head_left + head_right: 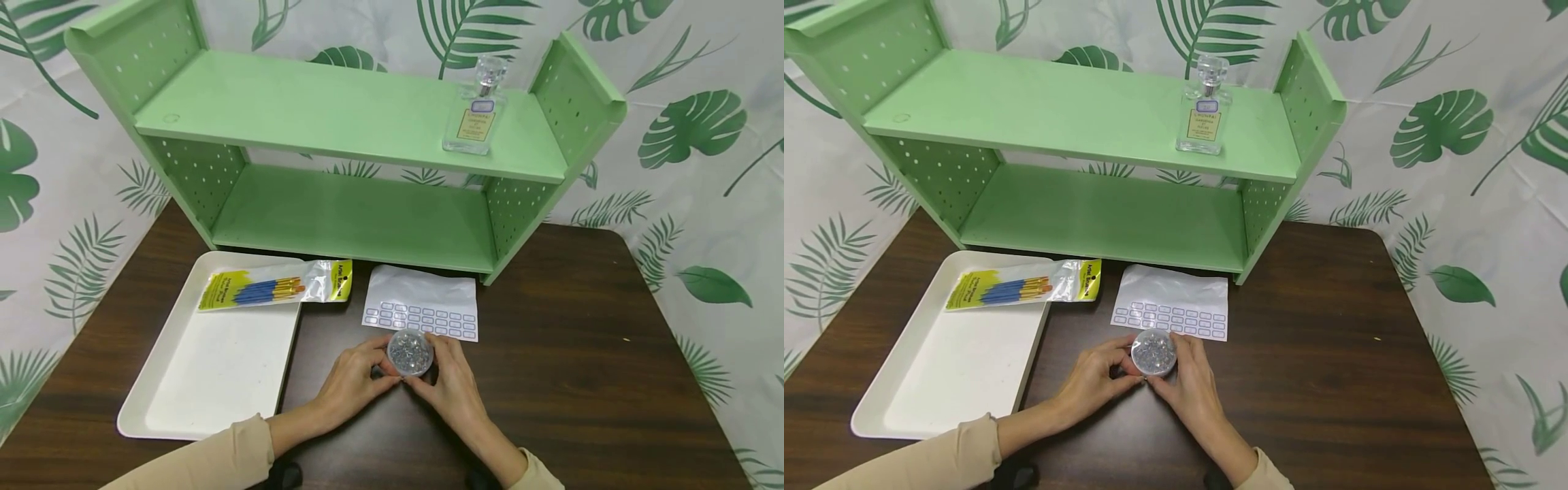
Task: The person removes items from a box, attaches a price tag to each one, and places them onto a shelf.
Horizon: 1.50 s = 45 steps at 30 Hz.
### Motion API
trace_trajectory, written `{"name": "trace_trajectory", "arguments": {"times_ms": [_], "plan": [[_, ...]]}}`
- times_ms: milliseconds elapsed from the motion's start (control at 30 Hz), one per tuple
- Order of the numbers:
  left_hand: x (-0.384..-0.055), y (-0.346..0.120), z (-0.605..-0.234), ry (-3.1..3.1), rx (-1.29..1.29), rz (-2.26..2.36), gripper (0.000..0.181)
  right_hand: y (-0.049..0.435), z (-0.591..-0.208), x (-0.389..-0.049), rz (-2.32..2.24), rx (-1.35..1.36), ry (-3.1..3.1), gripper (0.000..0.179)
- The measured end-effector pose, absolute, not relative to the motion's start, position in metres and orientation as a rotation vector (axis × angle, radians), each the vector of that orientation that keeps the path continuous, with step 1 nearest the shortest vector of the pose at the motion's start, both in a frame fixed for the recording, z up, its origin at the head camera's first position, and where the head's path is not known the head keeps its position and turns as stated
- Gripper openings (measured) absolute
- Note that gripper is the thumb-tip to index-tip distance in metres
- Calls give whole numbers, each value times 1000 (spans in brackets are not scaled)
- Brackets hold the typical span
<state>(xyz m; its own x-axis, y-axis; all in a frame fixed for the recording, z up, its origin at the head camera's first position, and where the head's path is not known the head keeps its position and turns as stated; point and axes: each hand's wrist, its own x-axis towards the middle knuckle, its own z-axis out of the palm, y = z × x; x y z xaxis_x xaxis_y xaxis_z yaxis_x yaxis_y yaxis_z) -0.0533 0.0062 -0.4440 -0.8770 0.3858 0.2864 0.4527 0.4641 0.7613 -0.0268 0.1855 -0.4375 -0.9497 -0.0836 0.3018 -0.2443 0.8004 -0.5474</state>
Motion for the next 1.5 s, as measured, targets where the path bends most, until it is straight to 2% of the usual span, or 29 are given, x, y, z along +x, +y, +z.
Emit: {"name": "trace_trajectory", "arguments": {"times_ms": [200,700,800,967,1067,1367,1500], "plan": [[-58,4,-443,-2579,-818,-1372,25,186,-438,-28,882,262,-2718,71],[-76,-6,-438,-2557,-1030,-1269,26,188,-437,-30,892,288,-2736,69],[-80,-7,-439,-2519,-1087,-1269,37,189,-437,-30,891,304,-2732,69],[-89,-8,-439,-2488,-1205,-1245,65,190,-438,-30,888,338,-2719,68],[-92,-9,-438,-2535,-1236,-1174,74,191,-439,-30,879,355,-2719,68],[-98,-5,-431,-2615,-1410,-1075,73,197,-438,-30,889,407,-2733,69],[-98,-4,-428,-2634,-1444,-1048,71,203,-435,-32,1082,449,-2716,68]]}}
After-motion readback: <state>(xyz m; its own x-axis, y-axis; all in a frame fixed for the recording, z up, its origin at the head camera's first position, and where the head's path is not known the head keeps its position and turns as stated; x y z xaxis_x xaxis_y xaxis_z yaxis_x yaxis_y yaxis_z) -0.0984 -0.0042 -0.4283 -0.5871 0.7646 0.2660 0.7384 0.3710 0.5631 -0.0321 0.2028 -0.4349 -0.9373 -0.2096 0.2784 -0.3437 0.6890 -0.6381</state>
